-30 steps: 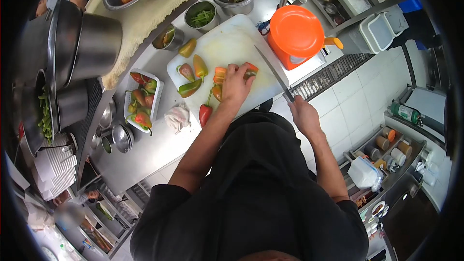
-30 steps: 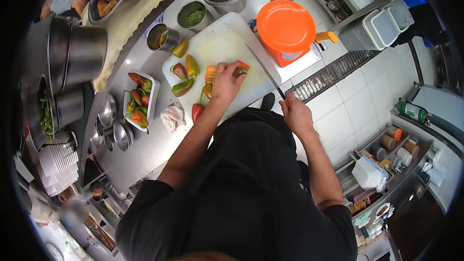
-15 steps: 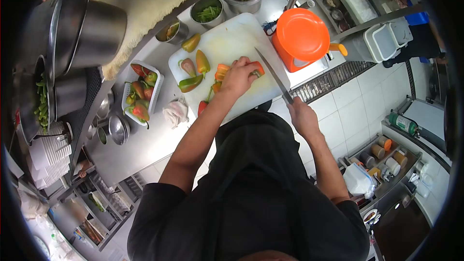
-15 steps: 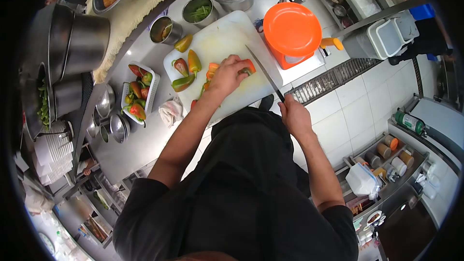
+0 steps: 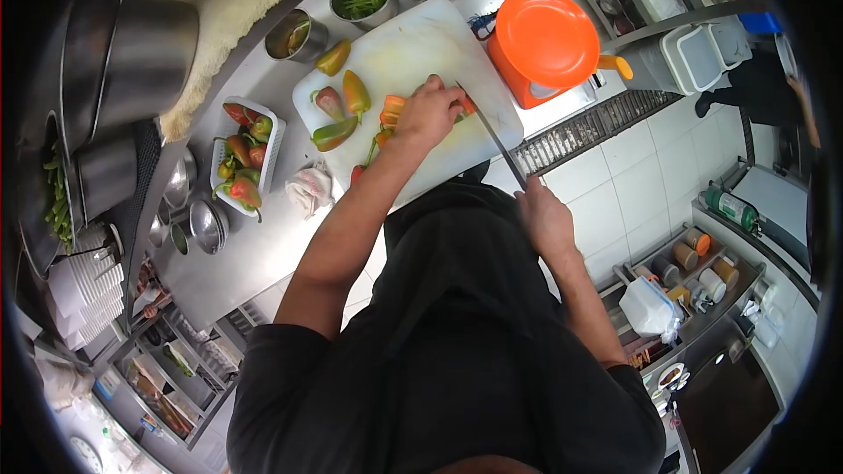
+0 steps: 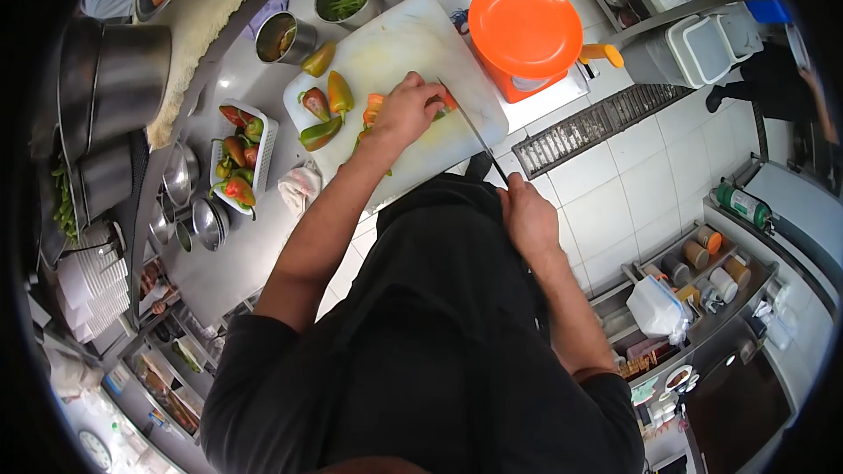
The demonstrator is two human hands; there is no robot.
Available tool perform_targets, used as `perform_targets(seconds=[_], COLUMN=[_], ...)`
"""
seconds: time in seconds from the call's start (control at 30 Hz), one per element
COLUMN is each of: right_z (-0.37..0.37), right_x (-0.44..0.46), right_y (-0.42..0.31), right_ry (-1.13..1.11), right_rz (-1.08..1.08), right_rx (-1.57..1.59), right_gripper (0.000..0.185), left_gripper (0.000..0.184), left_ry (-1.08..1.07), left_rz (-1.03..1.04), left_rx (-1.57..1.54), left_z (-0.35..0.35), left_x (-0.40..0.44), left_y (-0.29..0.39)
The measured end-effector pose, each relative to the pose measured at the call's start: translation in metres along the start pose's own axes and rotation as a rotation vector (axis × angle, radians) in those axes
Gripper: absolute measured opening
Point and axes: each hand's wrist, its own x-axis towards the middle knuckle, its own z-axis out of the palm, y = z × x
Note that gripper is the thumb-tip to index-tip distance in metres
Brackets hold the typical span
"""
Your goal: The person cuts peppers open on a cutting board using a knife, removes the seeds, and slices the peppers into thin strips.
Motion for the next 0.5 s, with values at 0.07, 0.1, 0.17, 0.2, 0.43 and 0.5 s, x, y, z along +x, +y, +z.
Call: perform_targets(seconds=[0.07,0.1,0.17,0.2,0.43,0.5], right_z=[0.002,0.005,0.01,0.012,0.012,0.002], right_x=[-0.003,-0.002,0.002,0.004,0.044,0.043], right_y=[-0.002,-0.002,-0.002,-0.002,-0.008,-0.009], right_ry=[-0.021,-0.039,-0.072,-0.088,-0.032,-0.028], right_rz=[0.021,0.031,0.04,0.04,-0.048,-0.06], right_rx=[-0.013,-0.018,-0.019,-0.016,0.033,0.073], right_gripper=[0.026,0.026,0.027,0.027,0.027,0.026], left_gripper=[0.025,0.025,0.026,0.026,0.027,0.028], left_ry=[-0.011,-0.018,-0.025,-0.027,-0.054,-0.063], left_rz=[0.013,0.016,0.017,0.015,0.019,0.013], left_rx=[0.006,0.012,0.019,0.019,0.004,-0.007], left_z=[0.0,0.0,-0.003,-0.003,-0.006,-0.01], left_x=[0.001,0.001,0.001,-0.001,-0.001,-0.005], left_y=[0.0,0.0,0.0,0.0,-0.002,0.0])
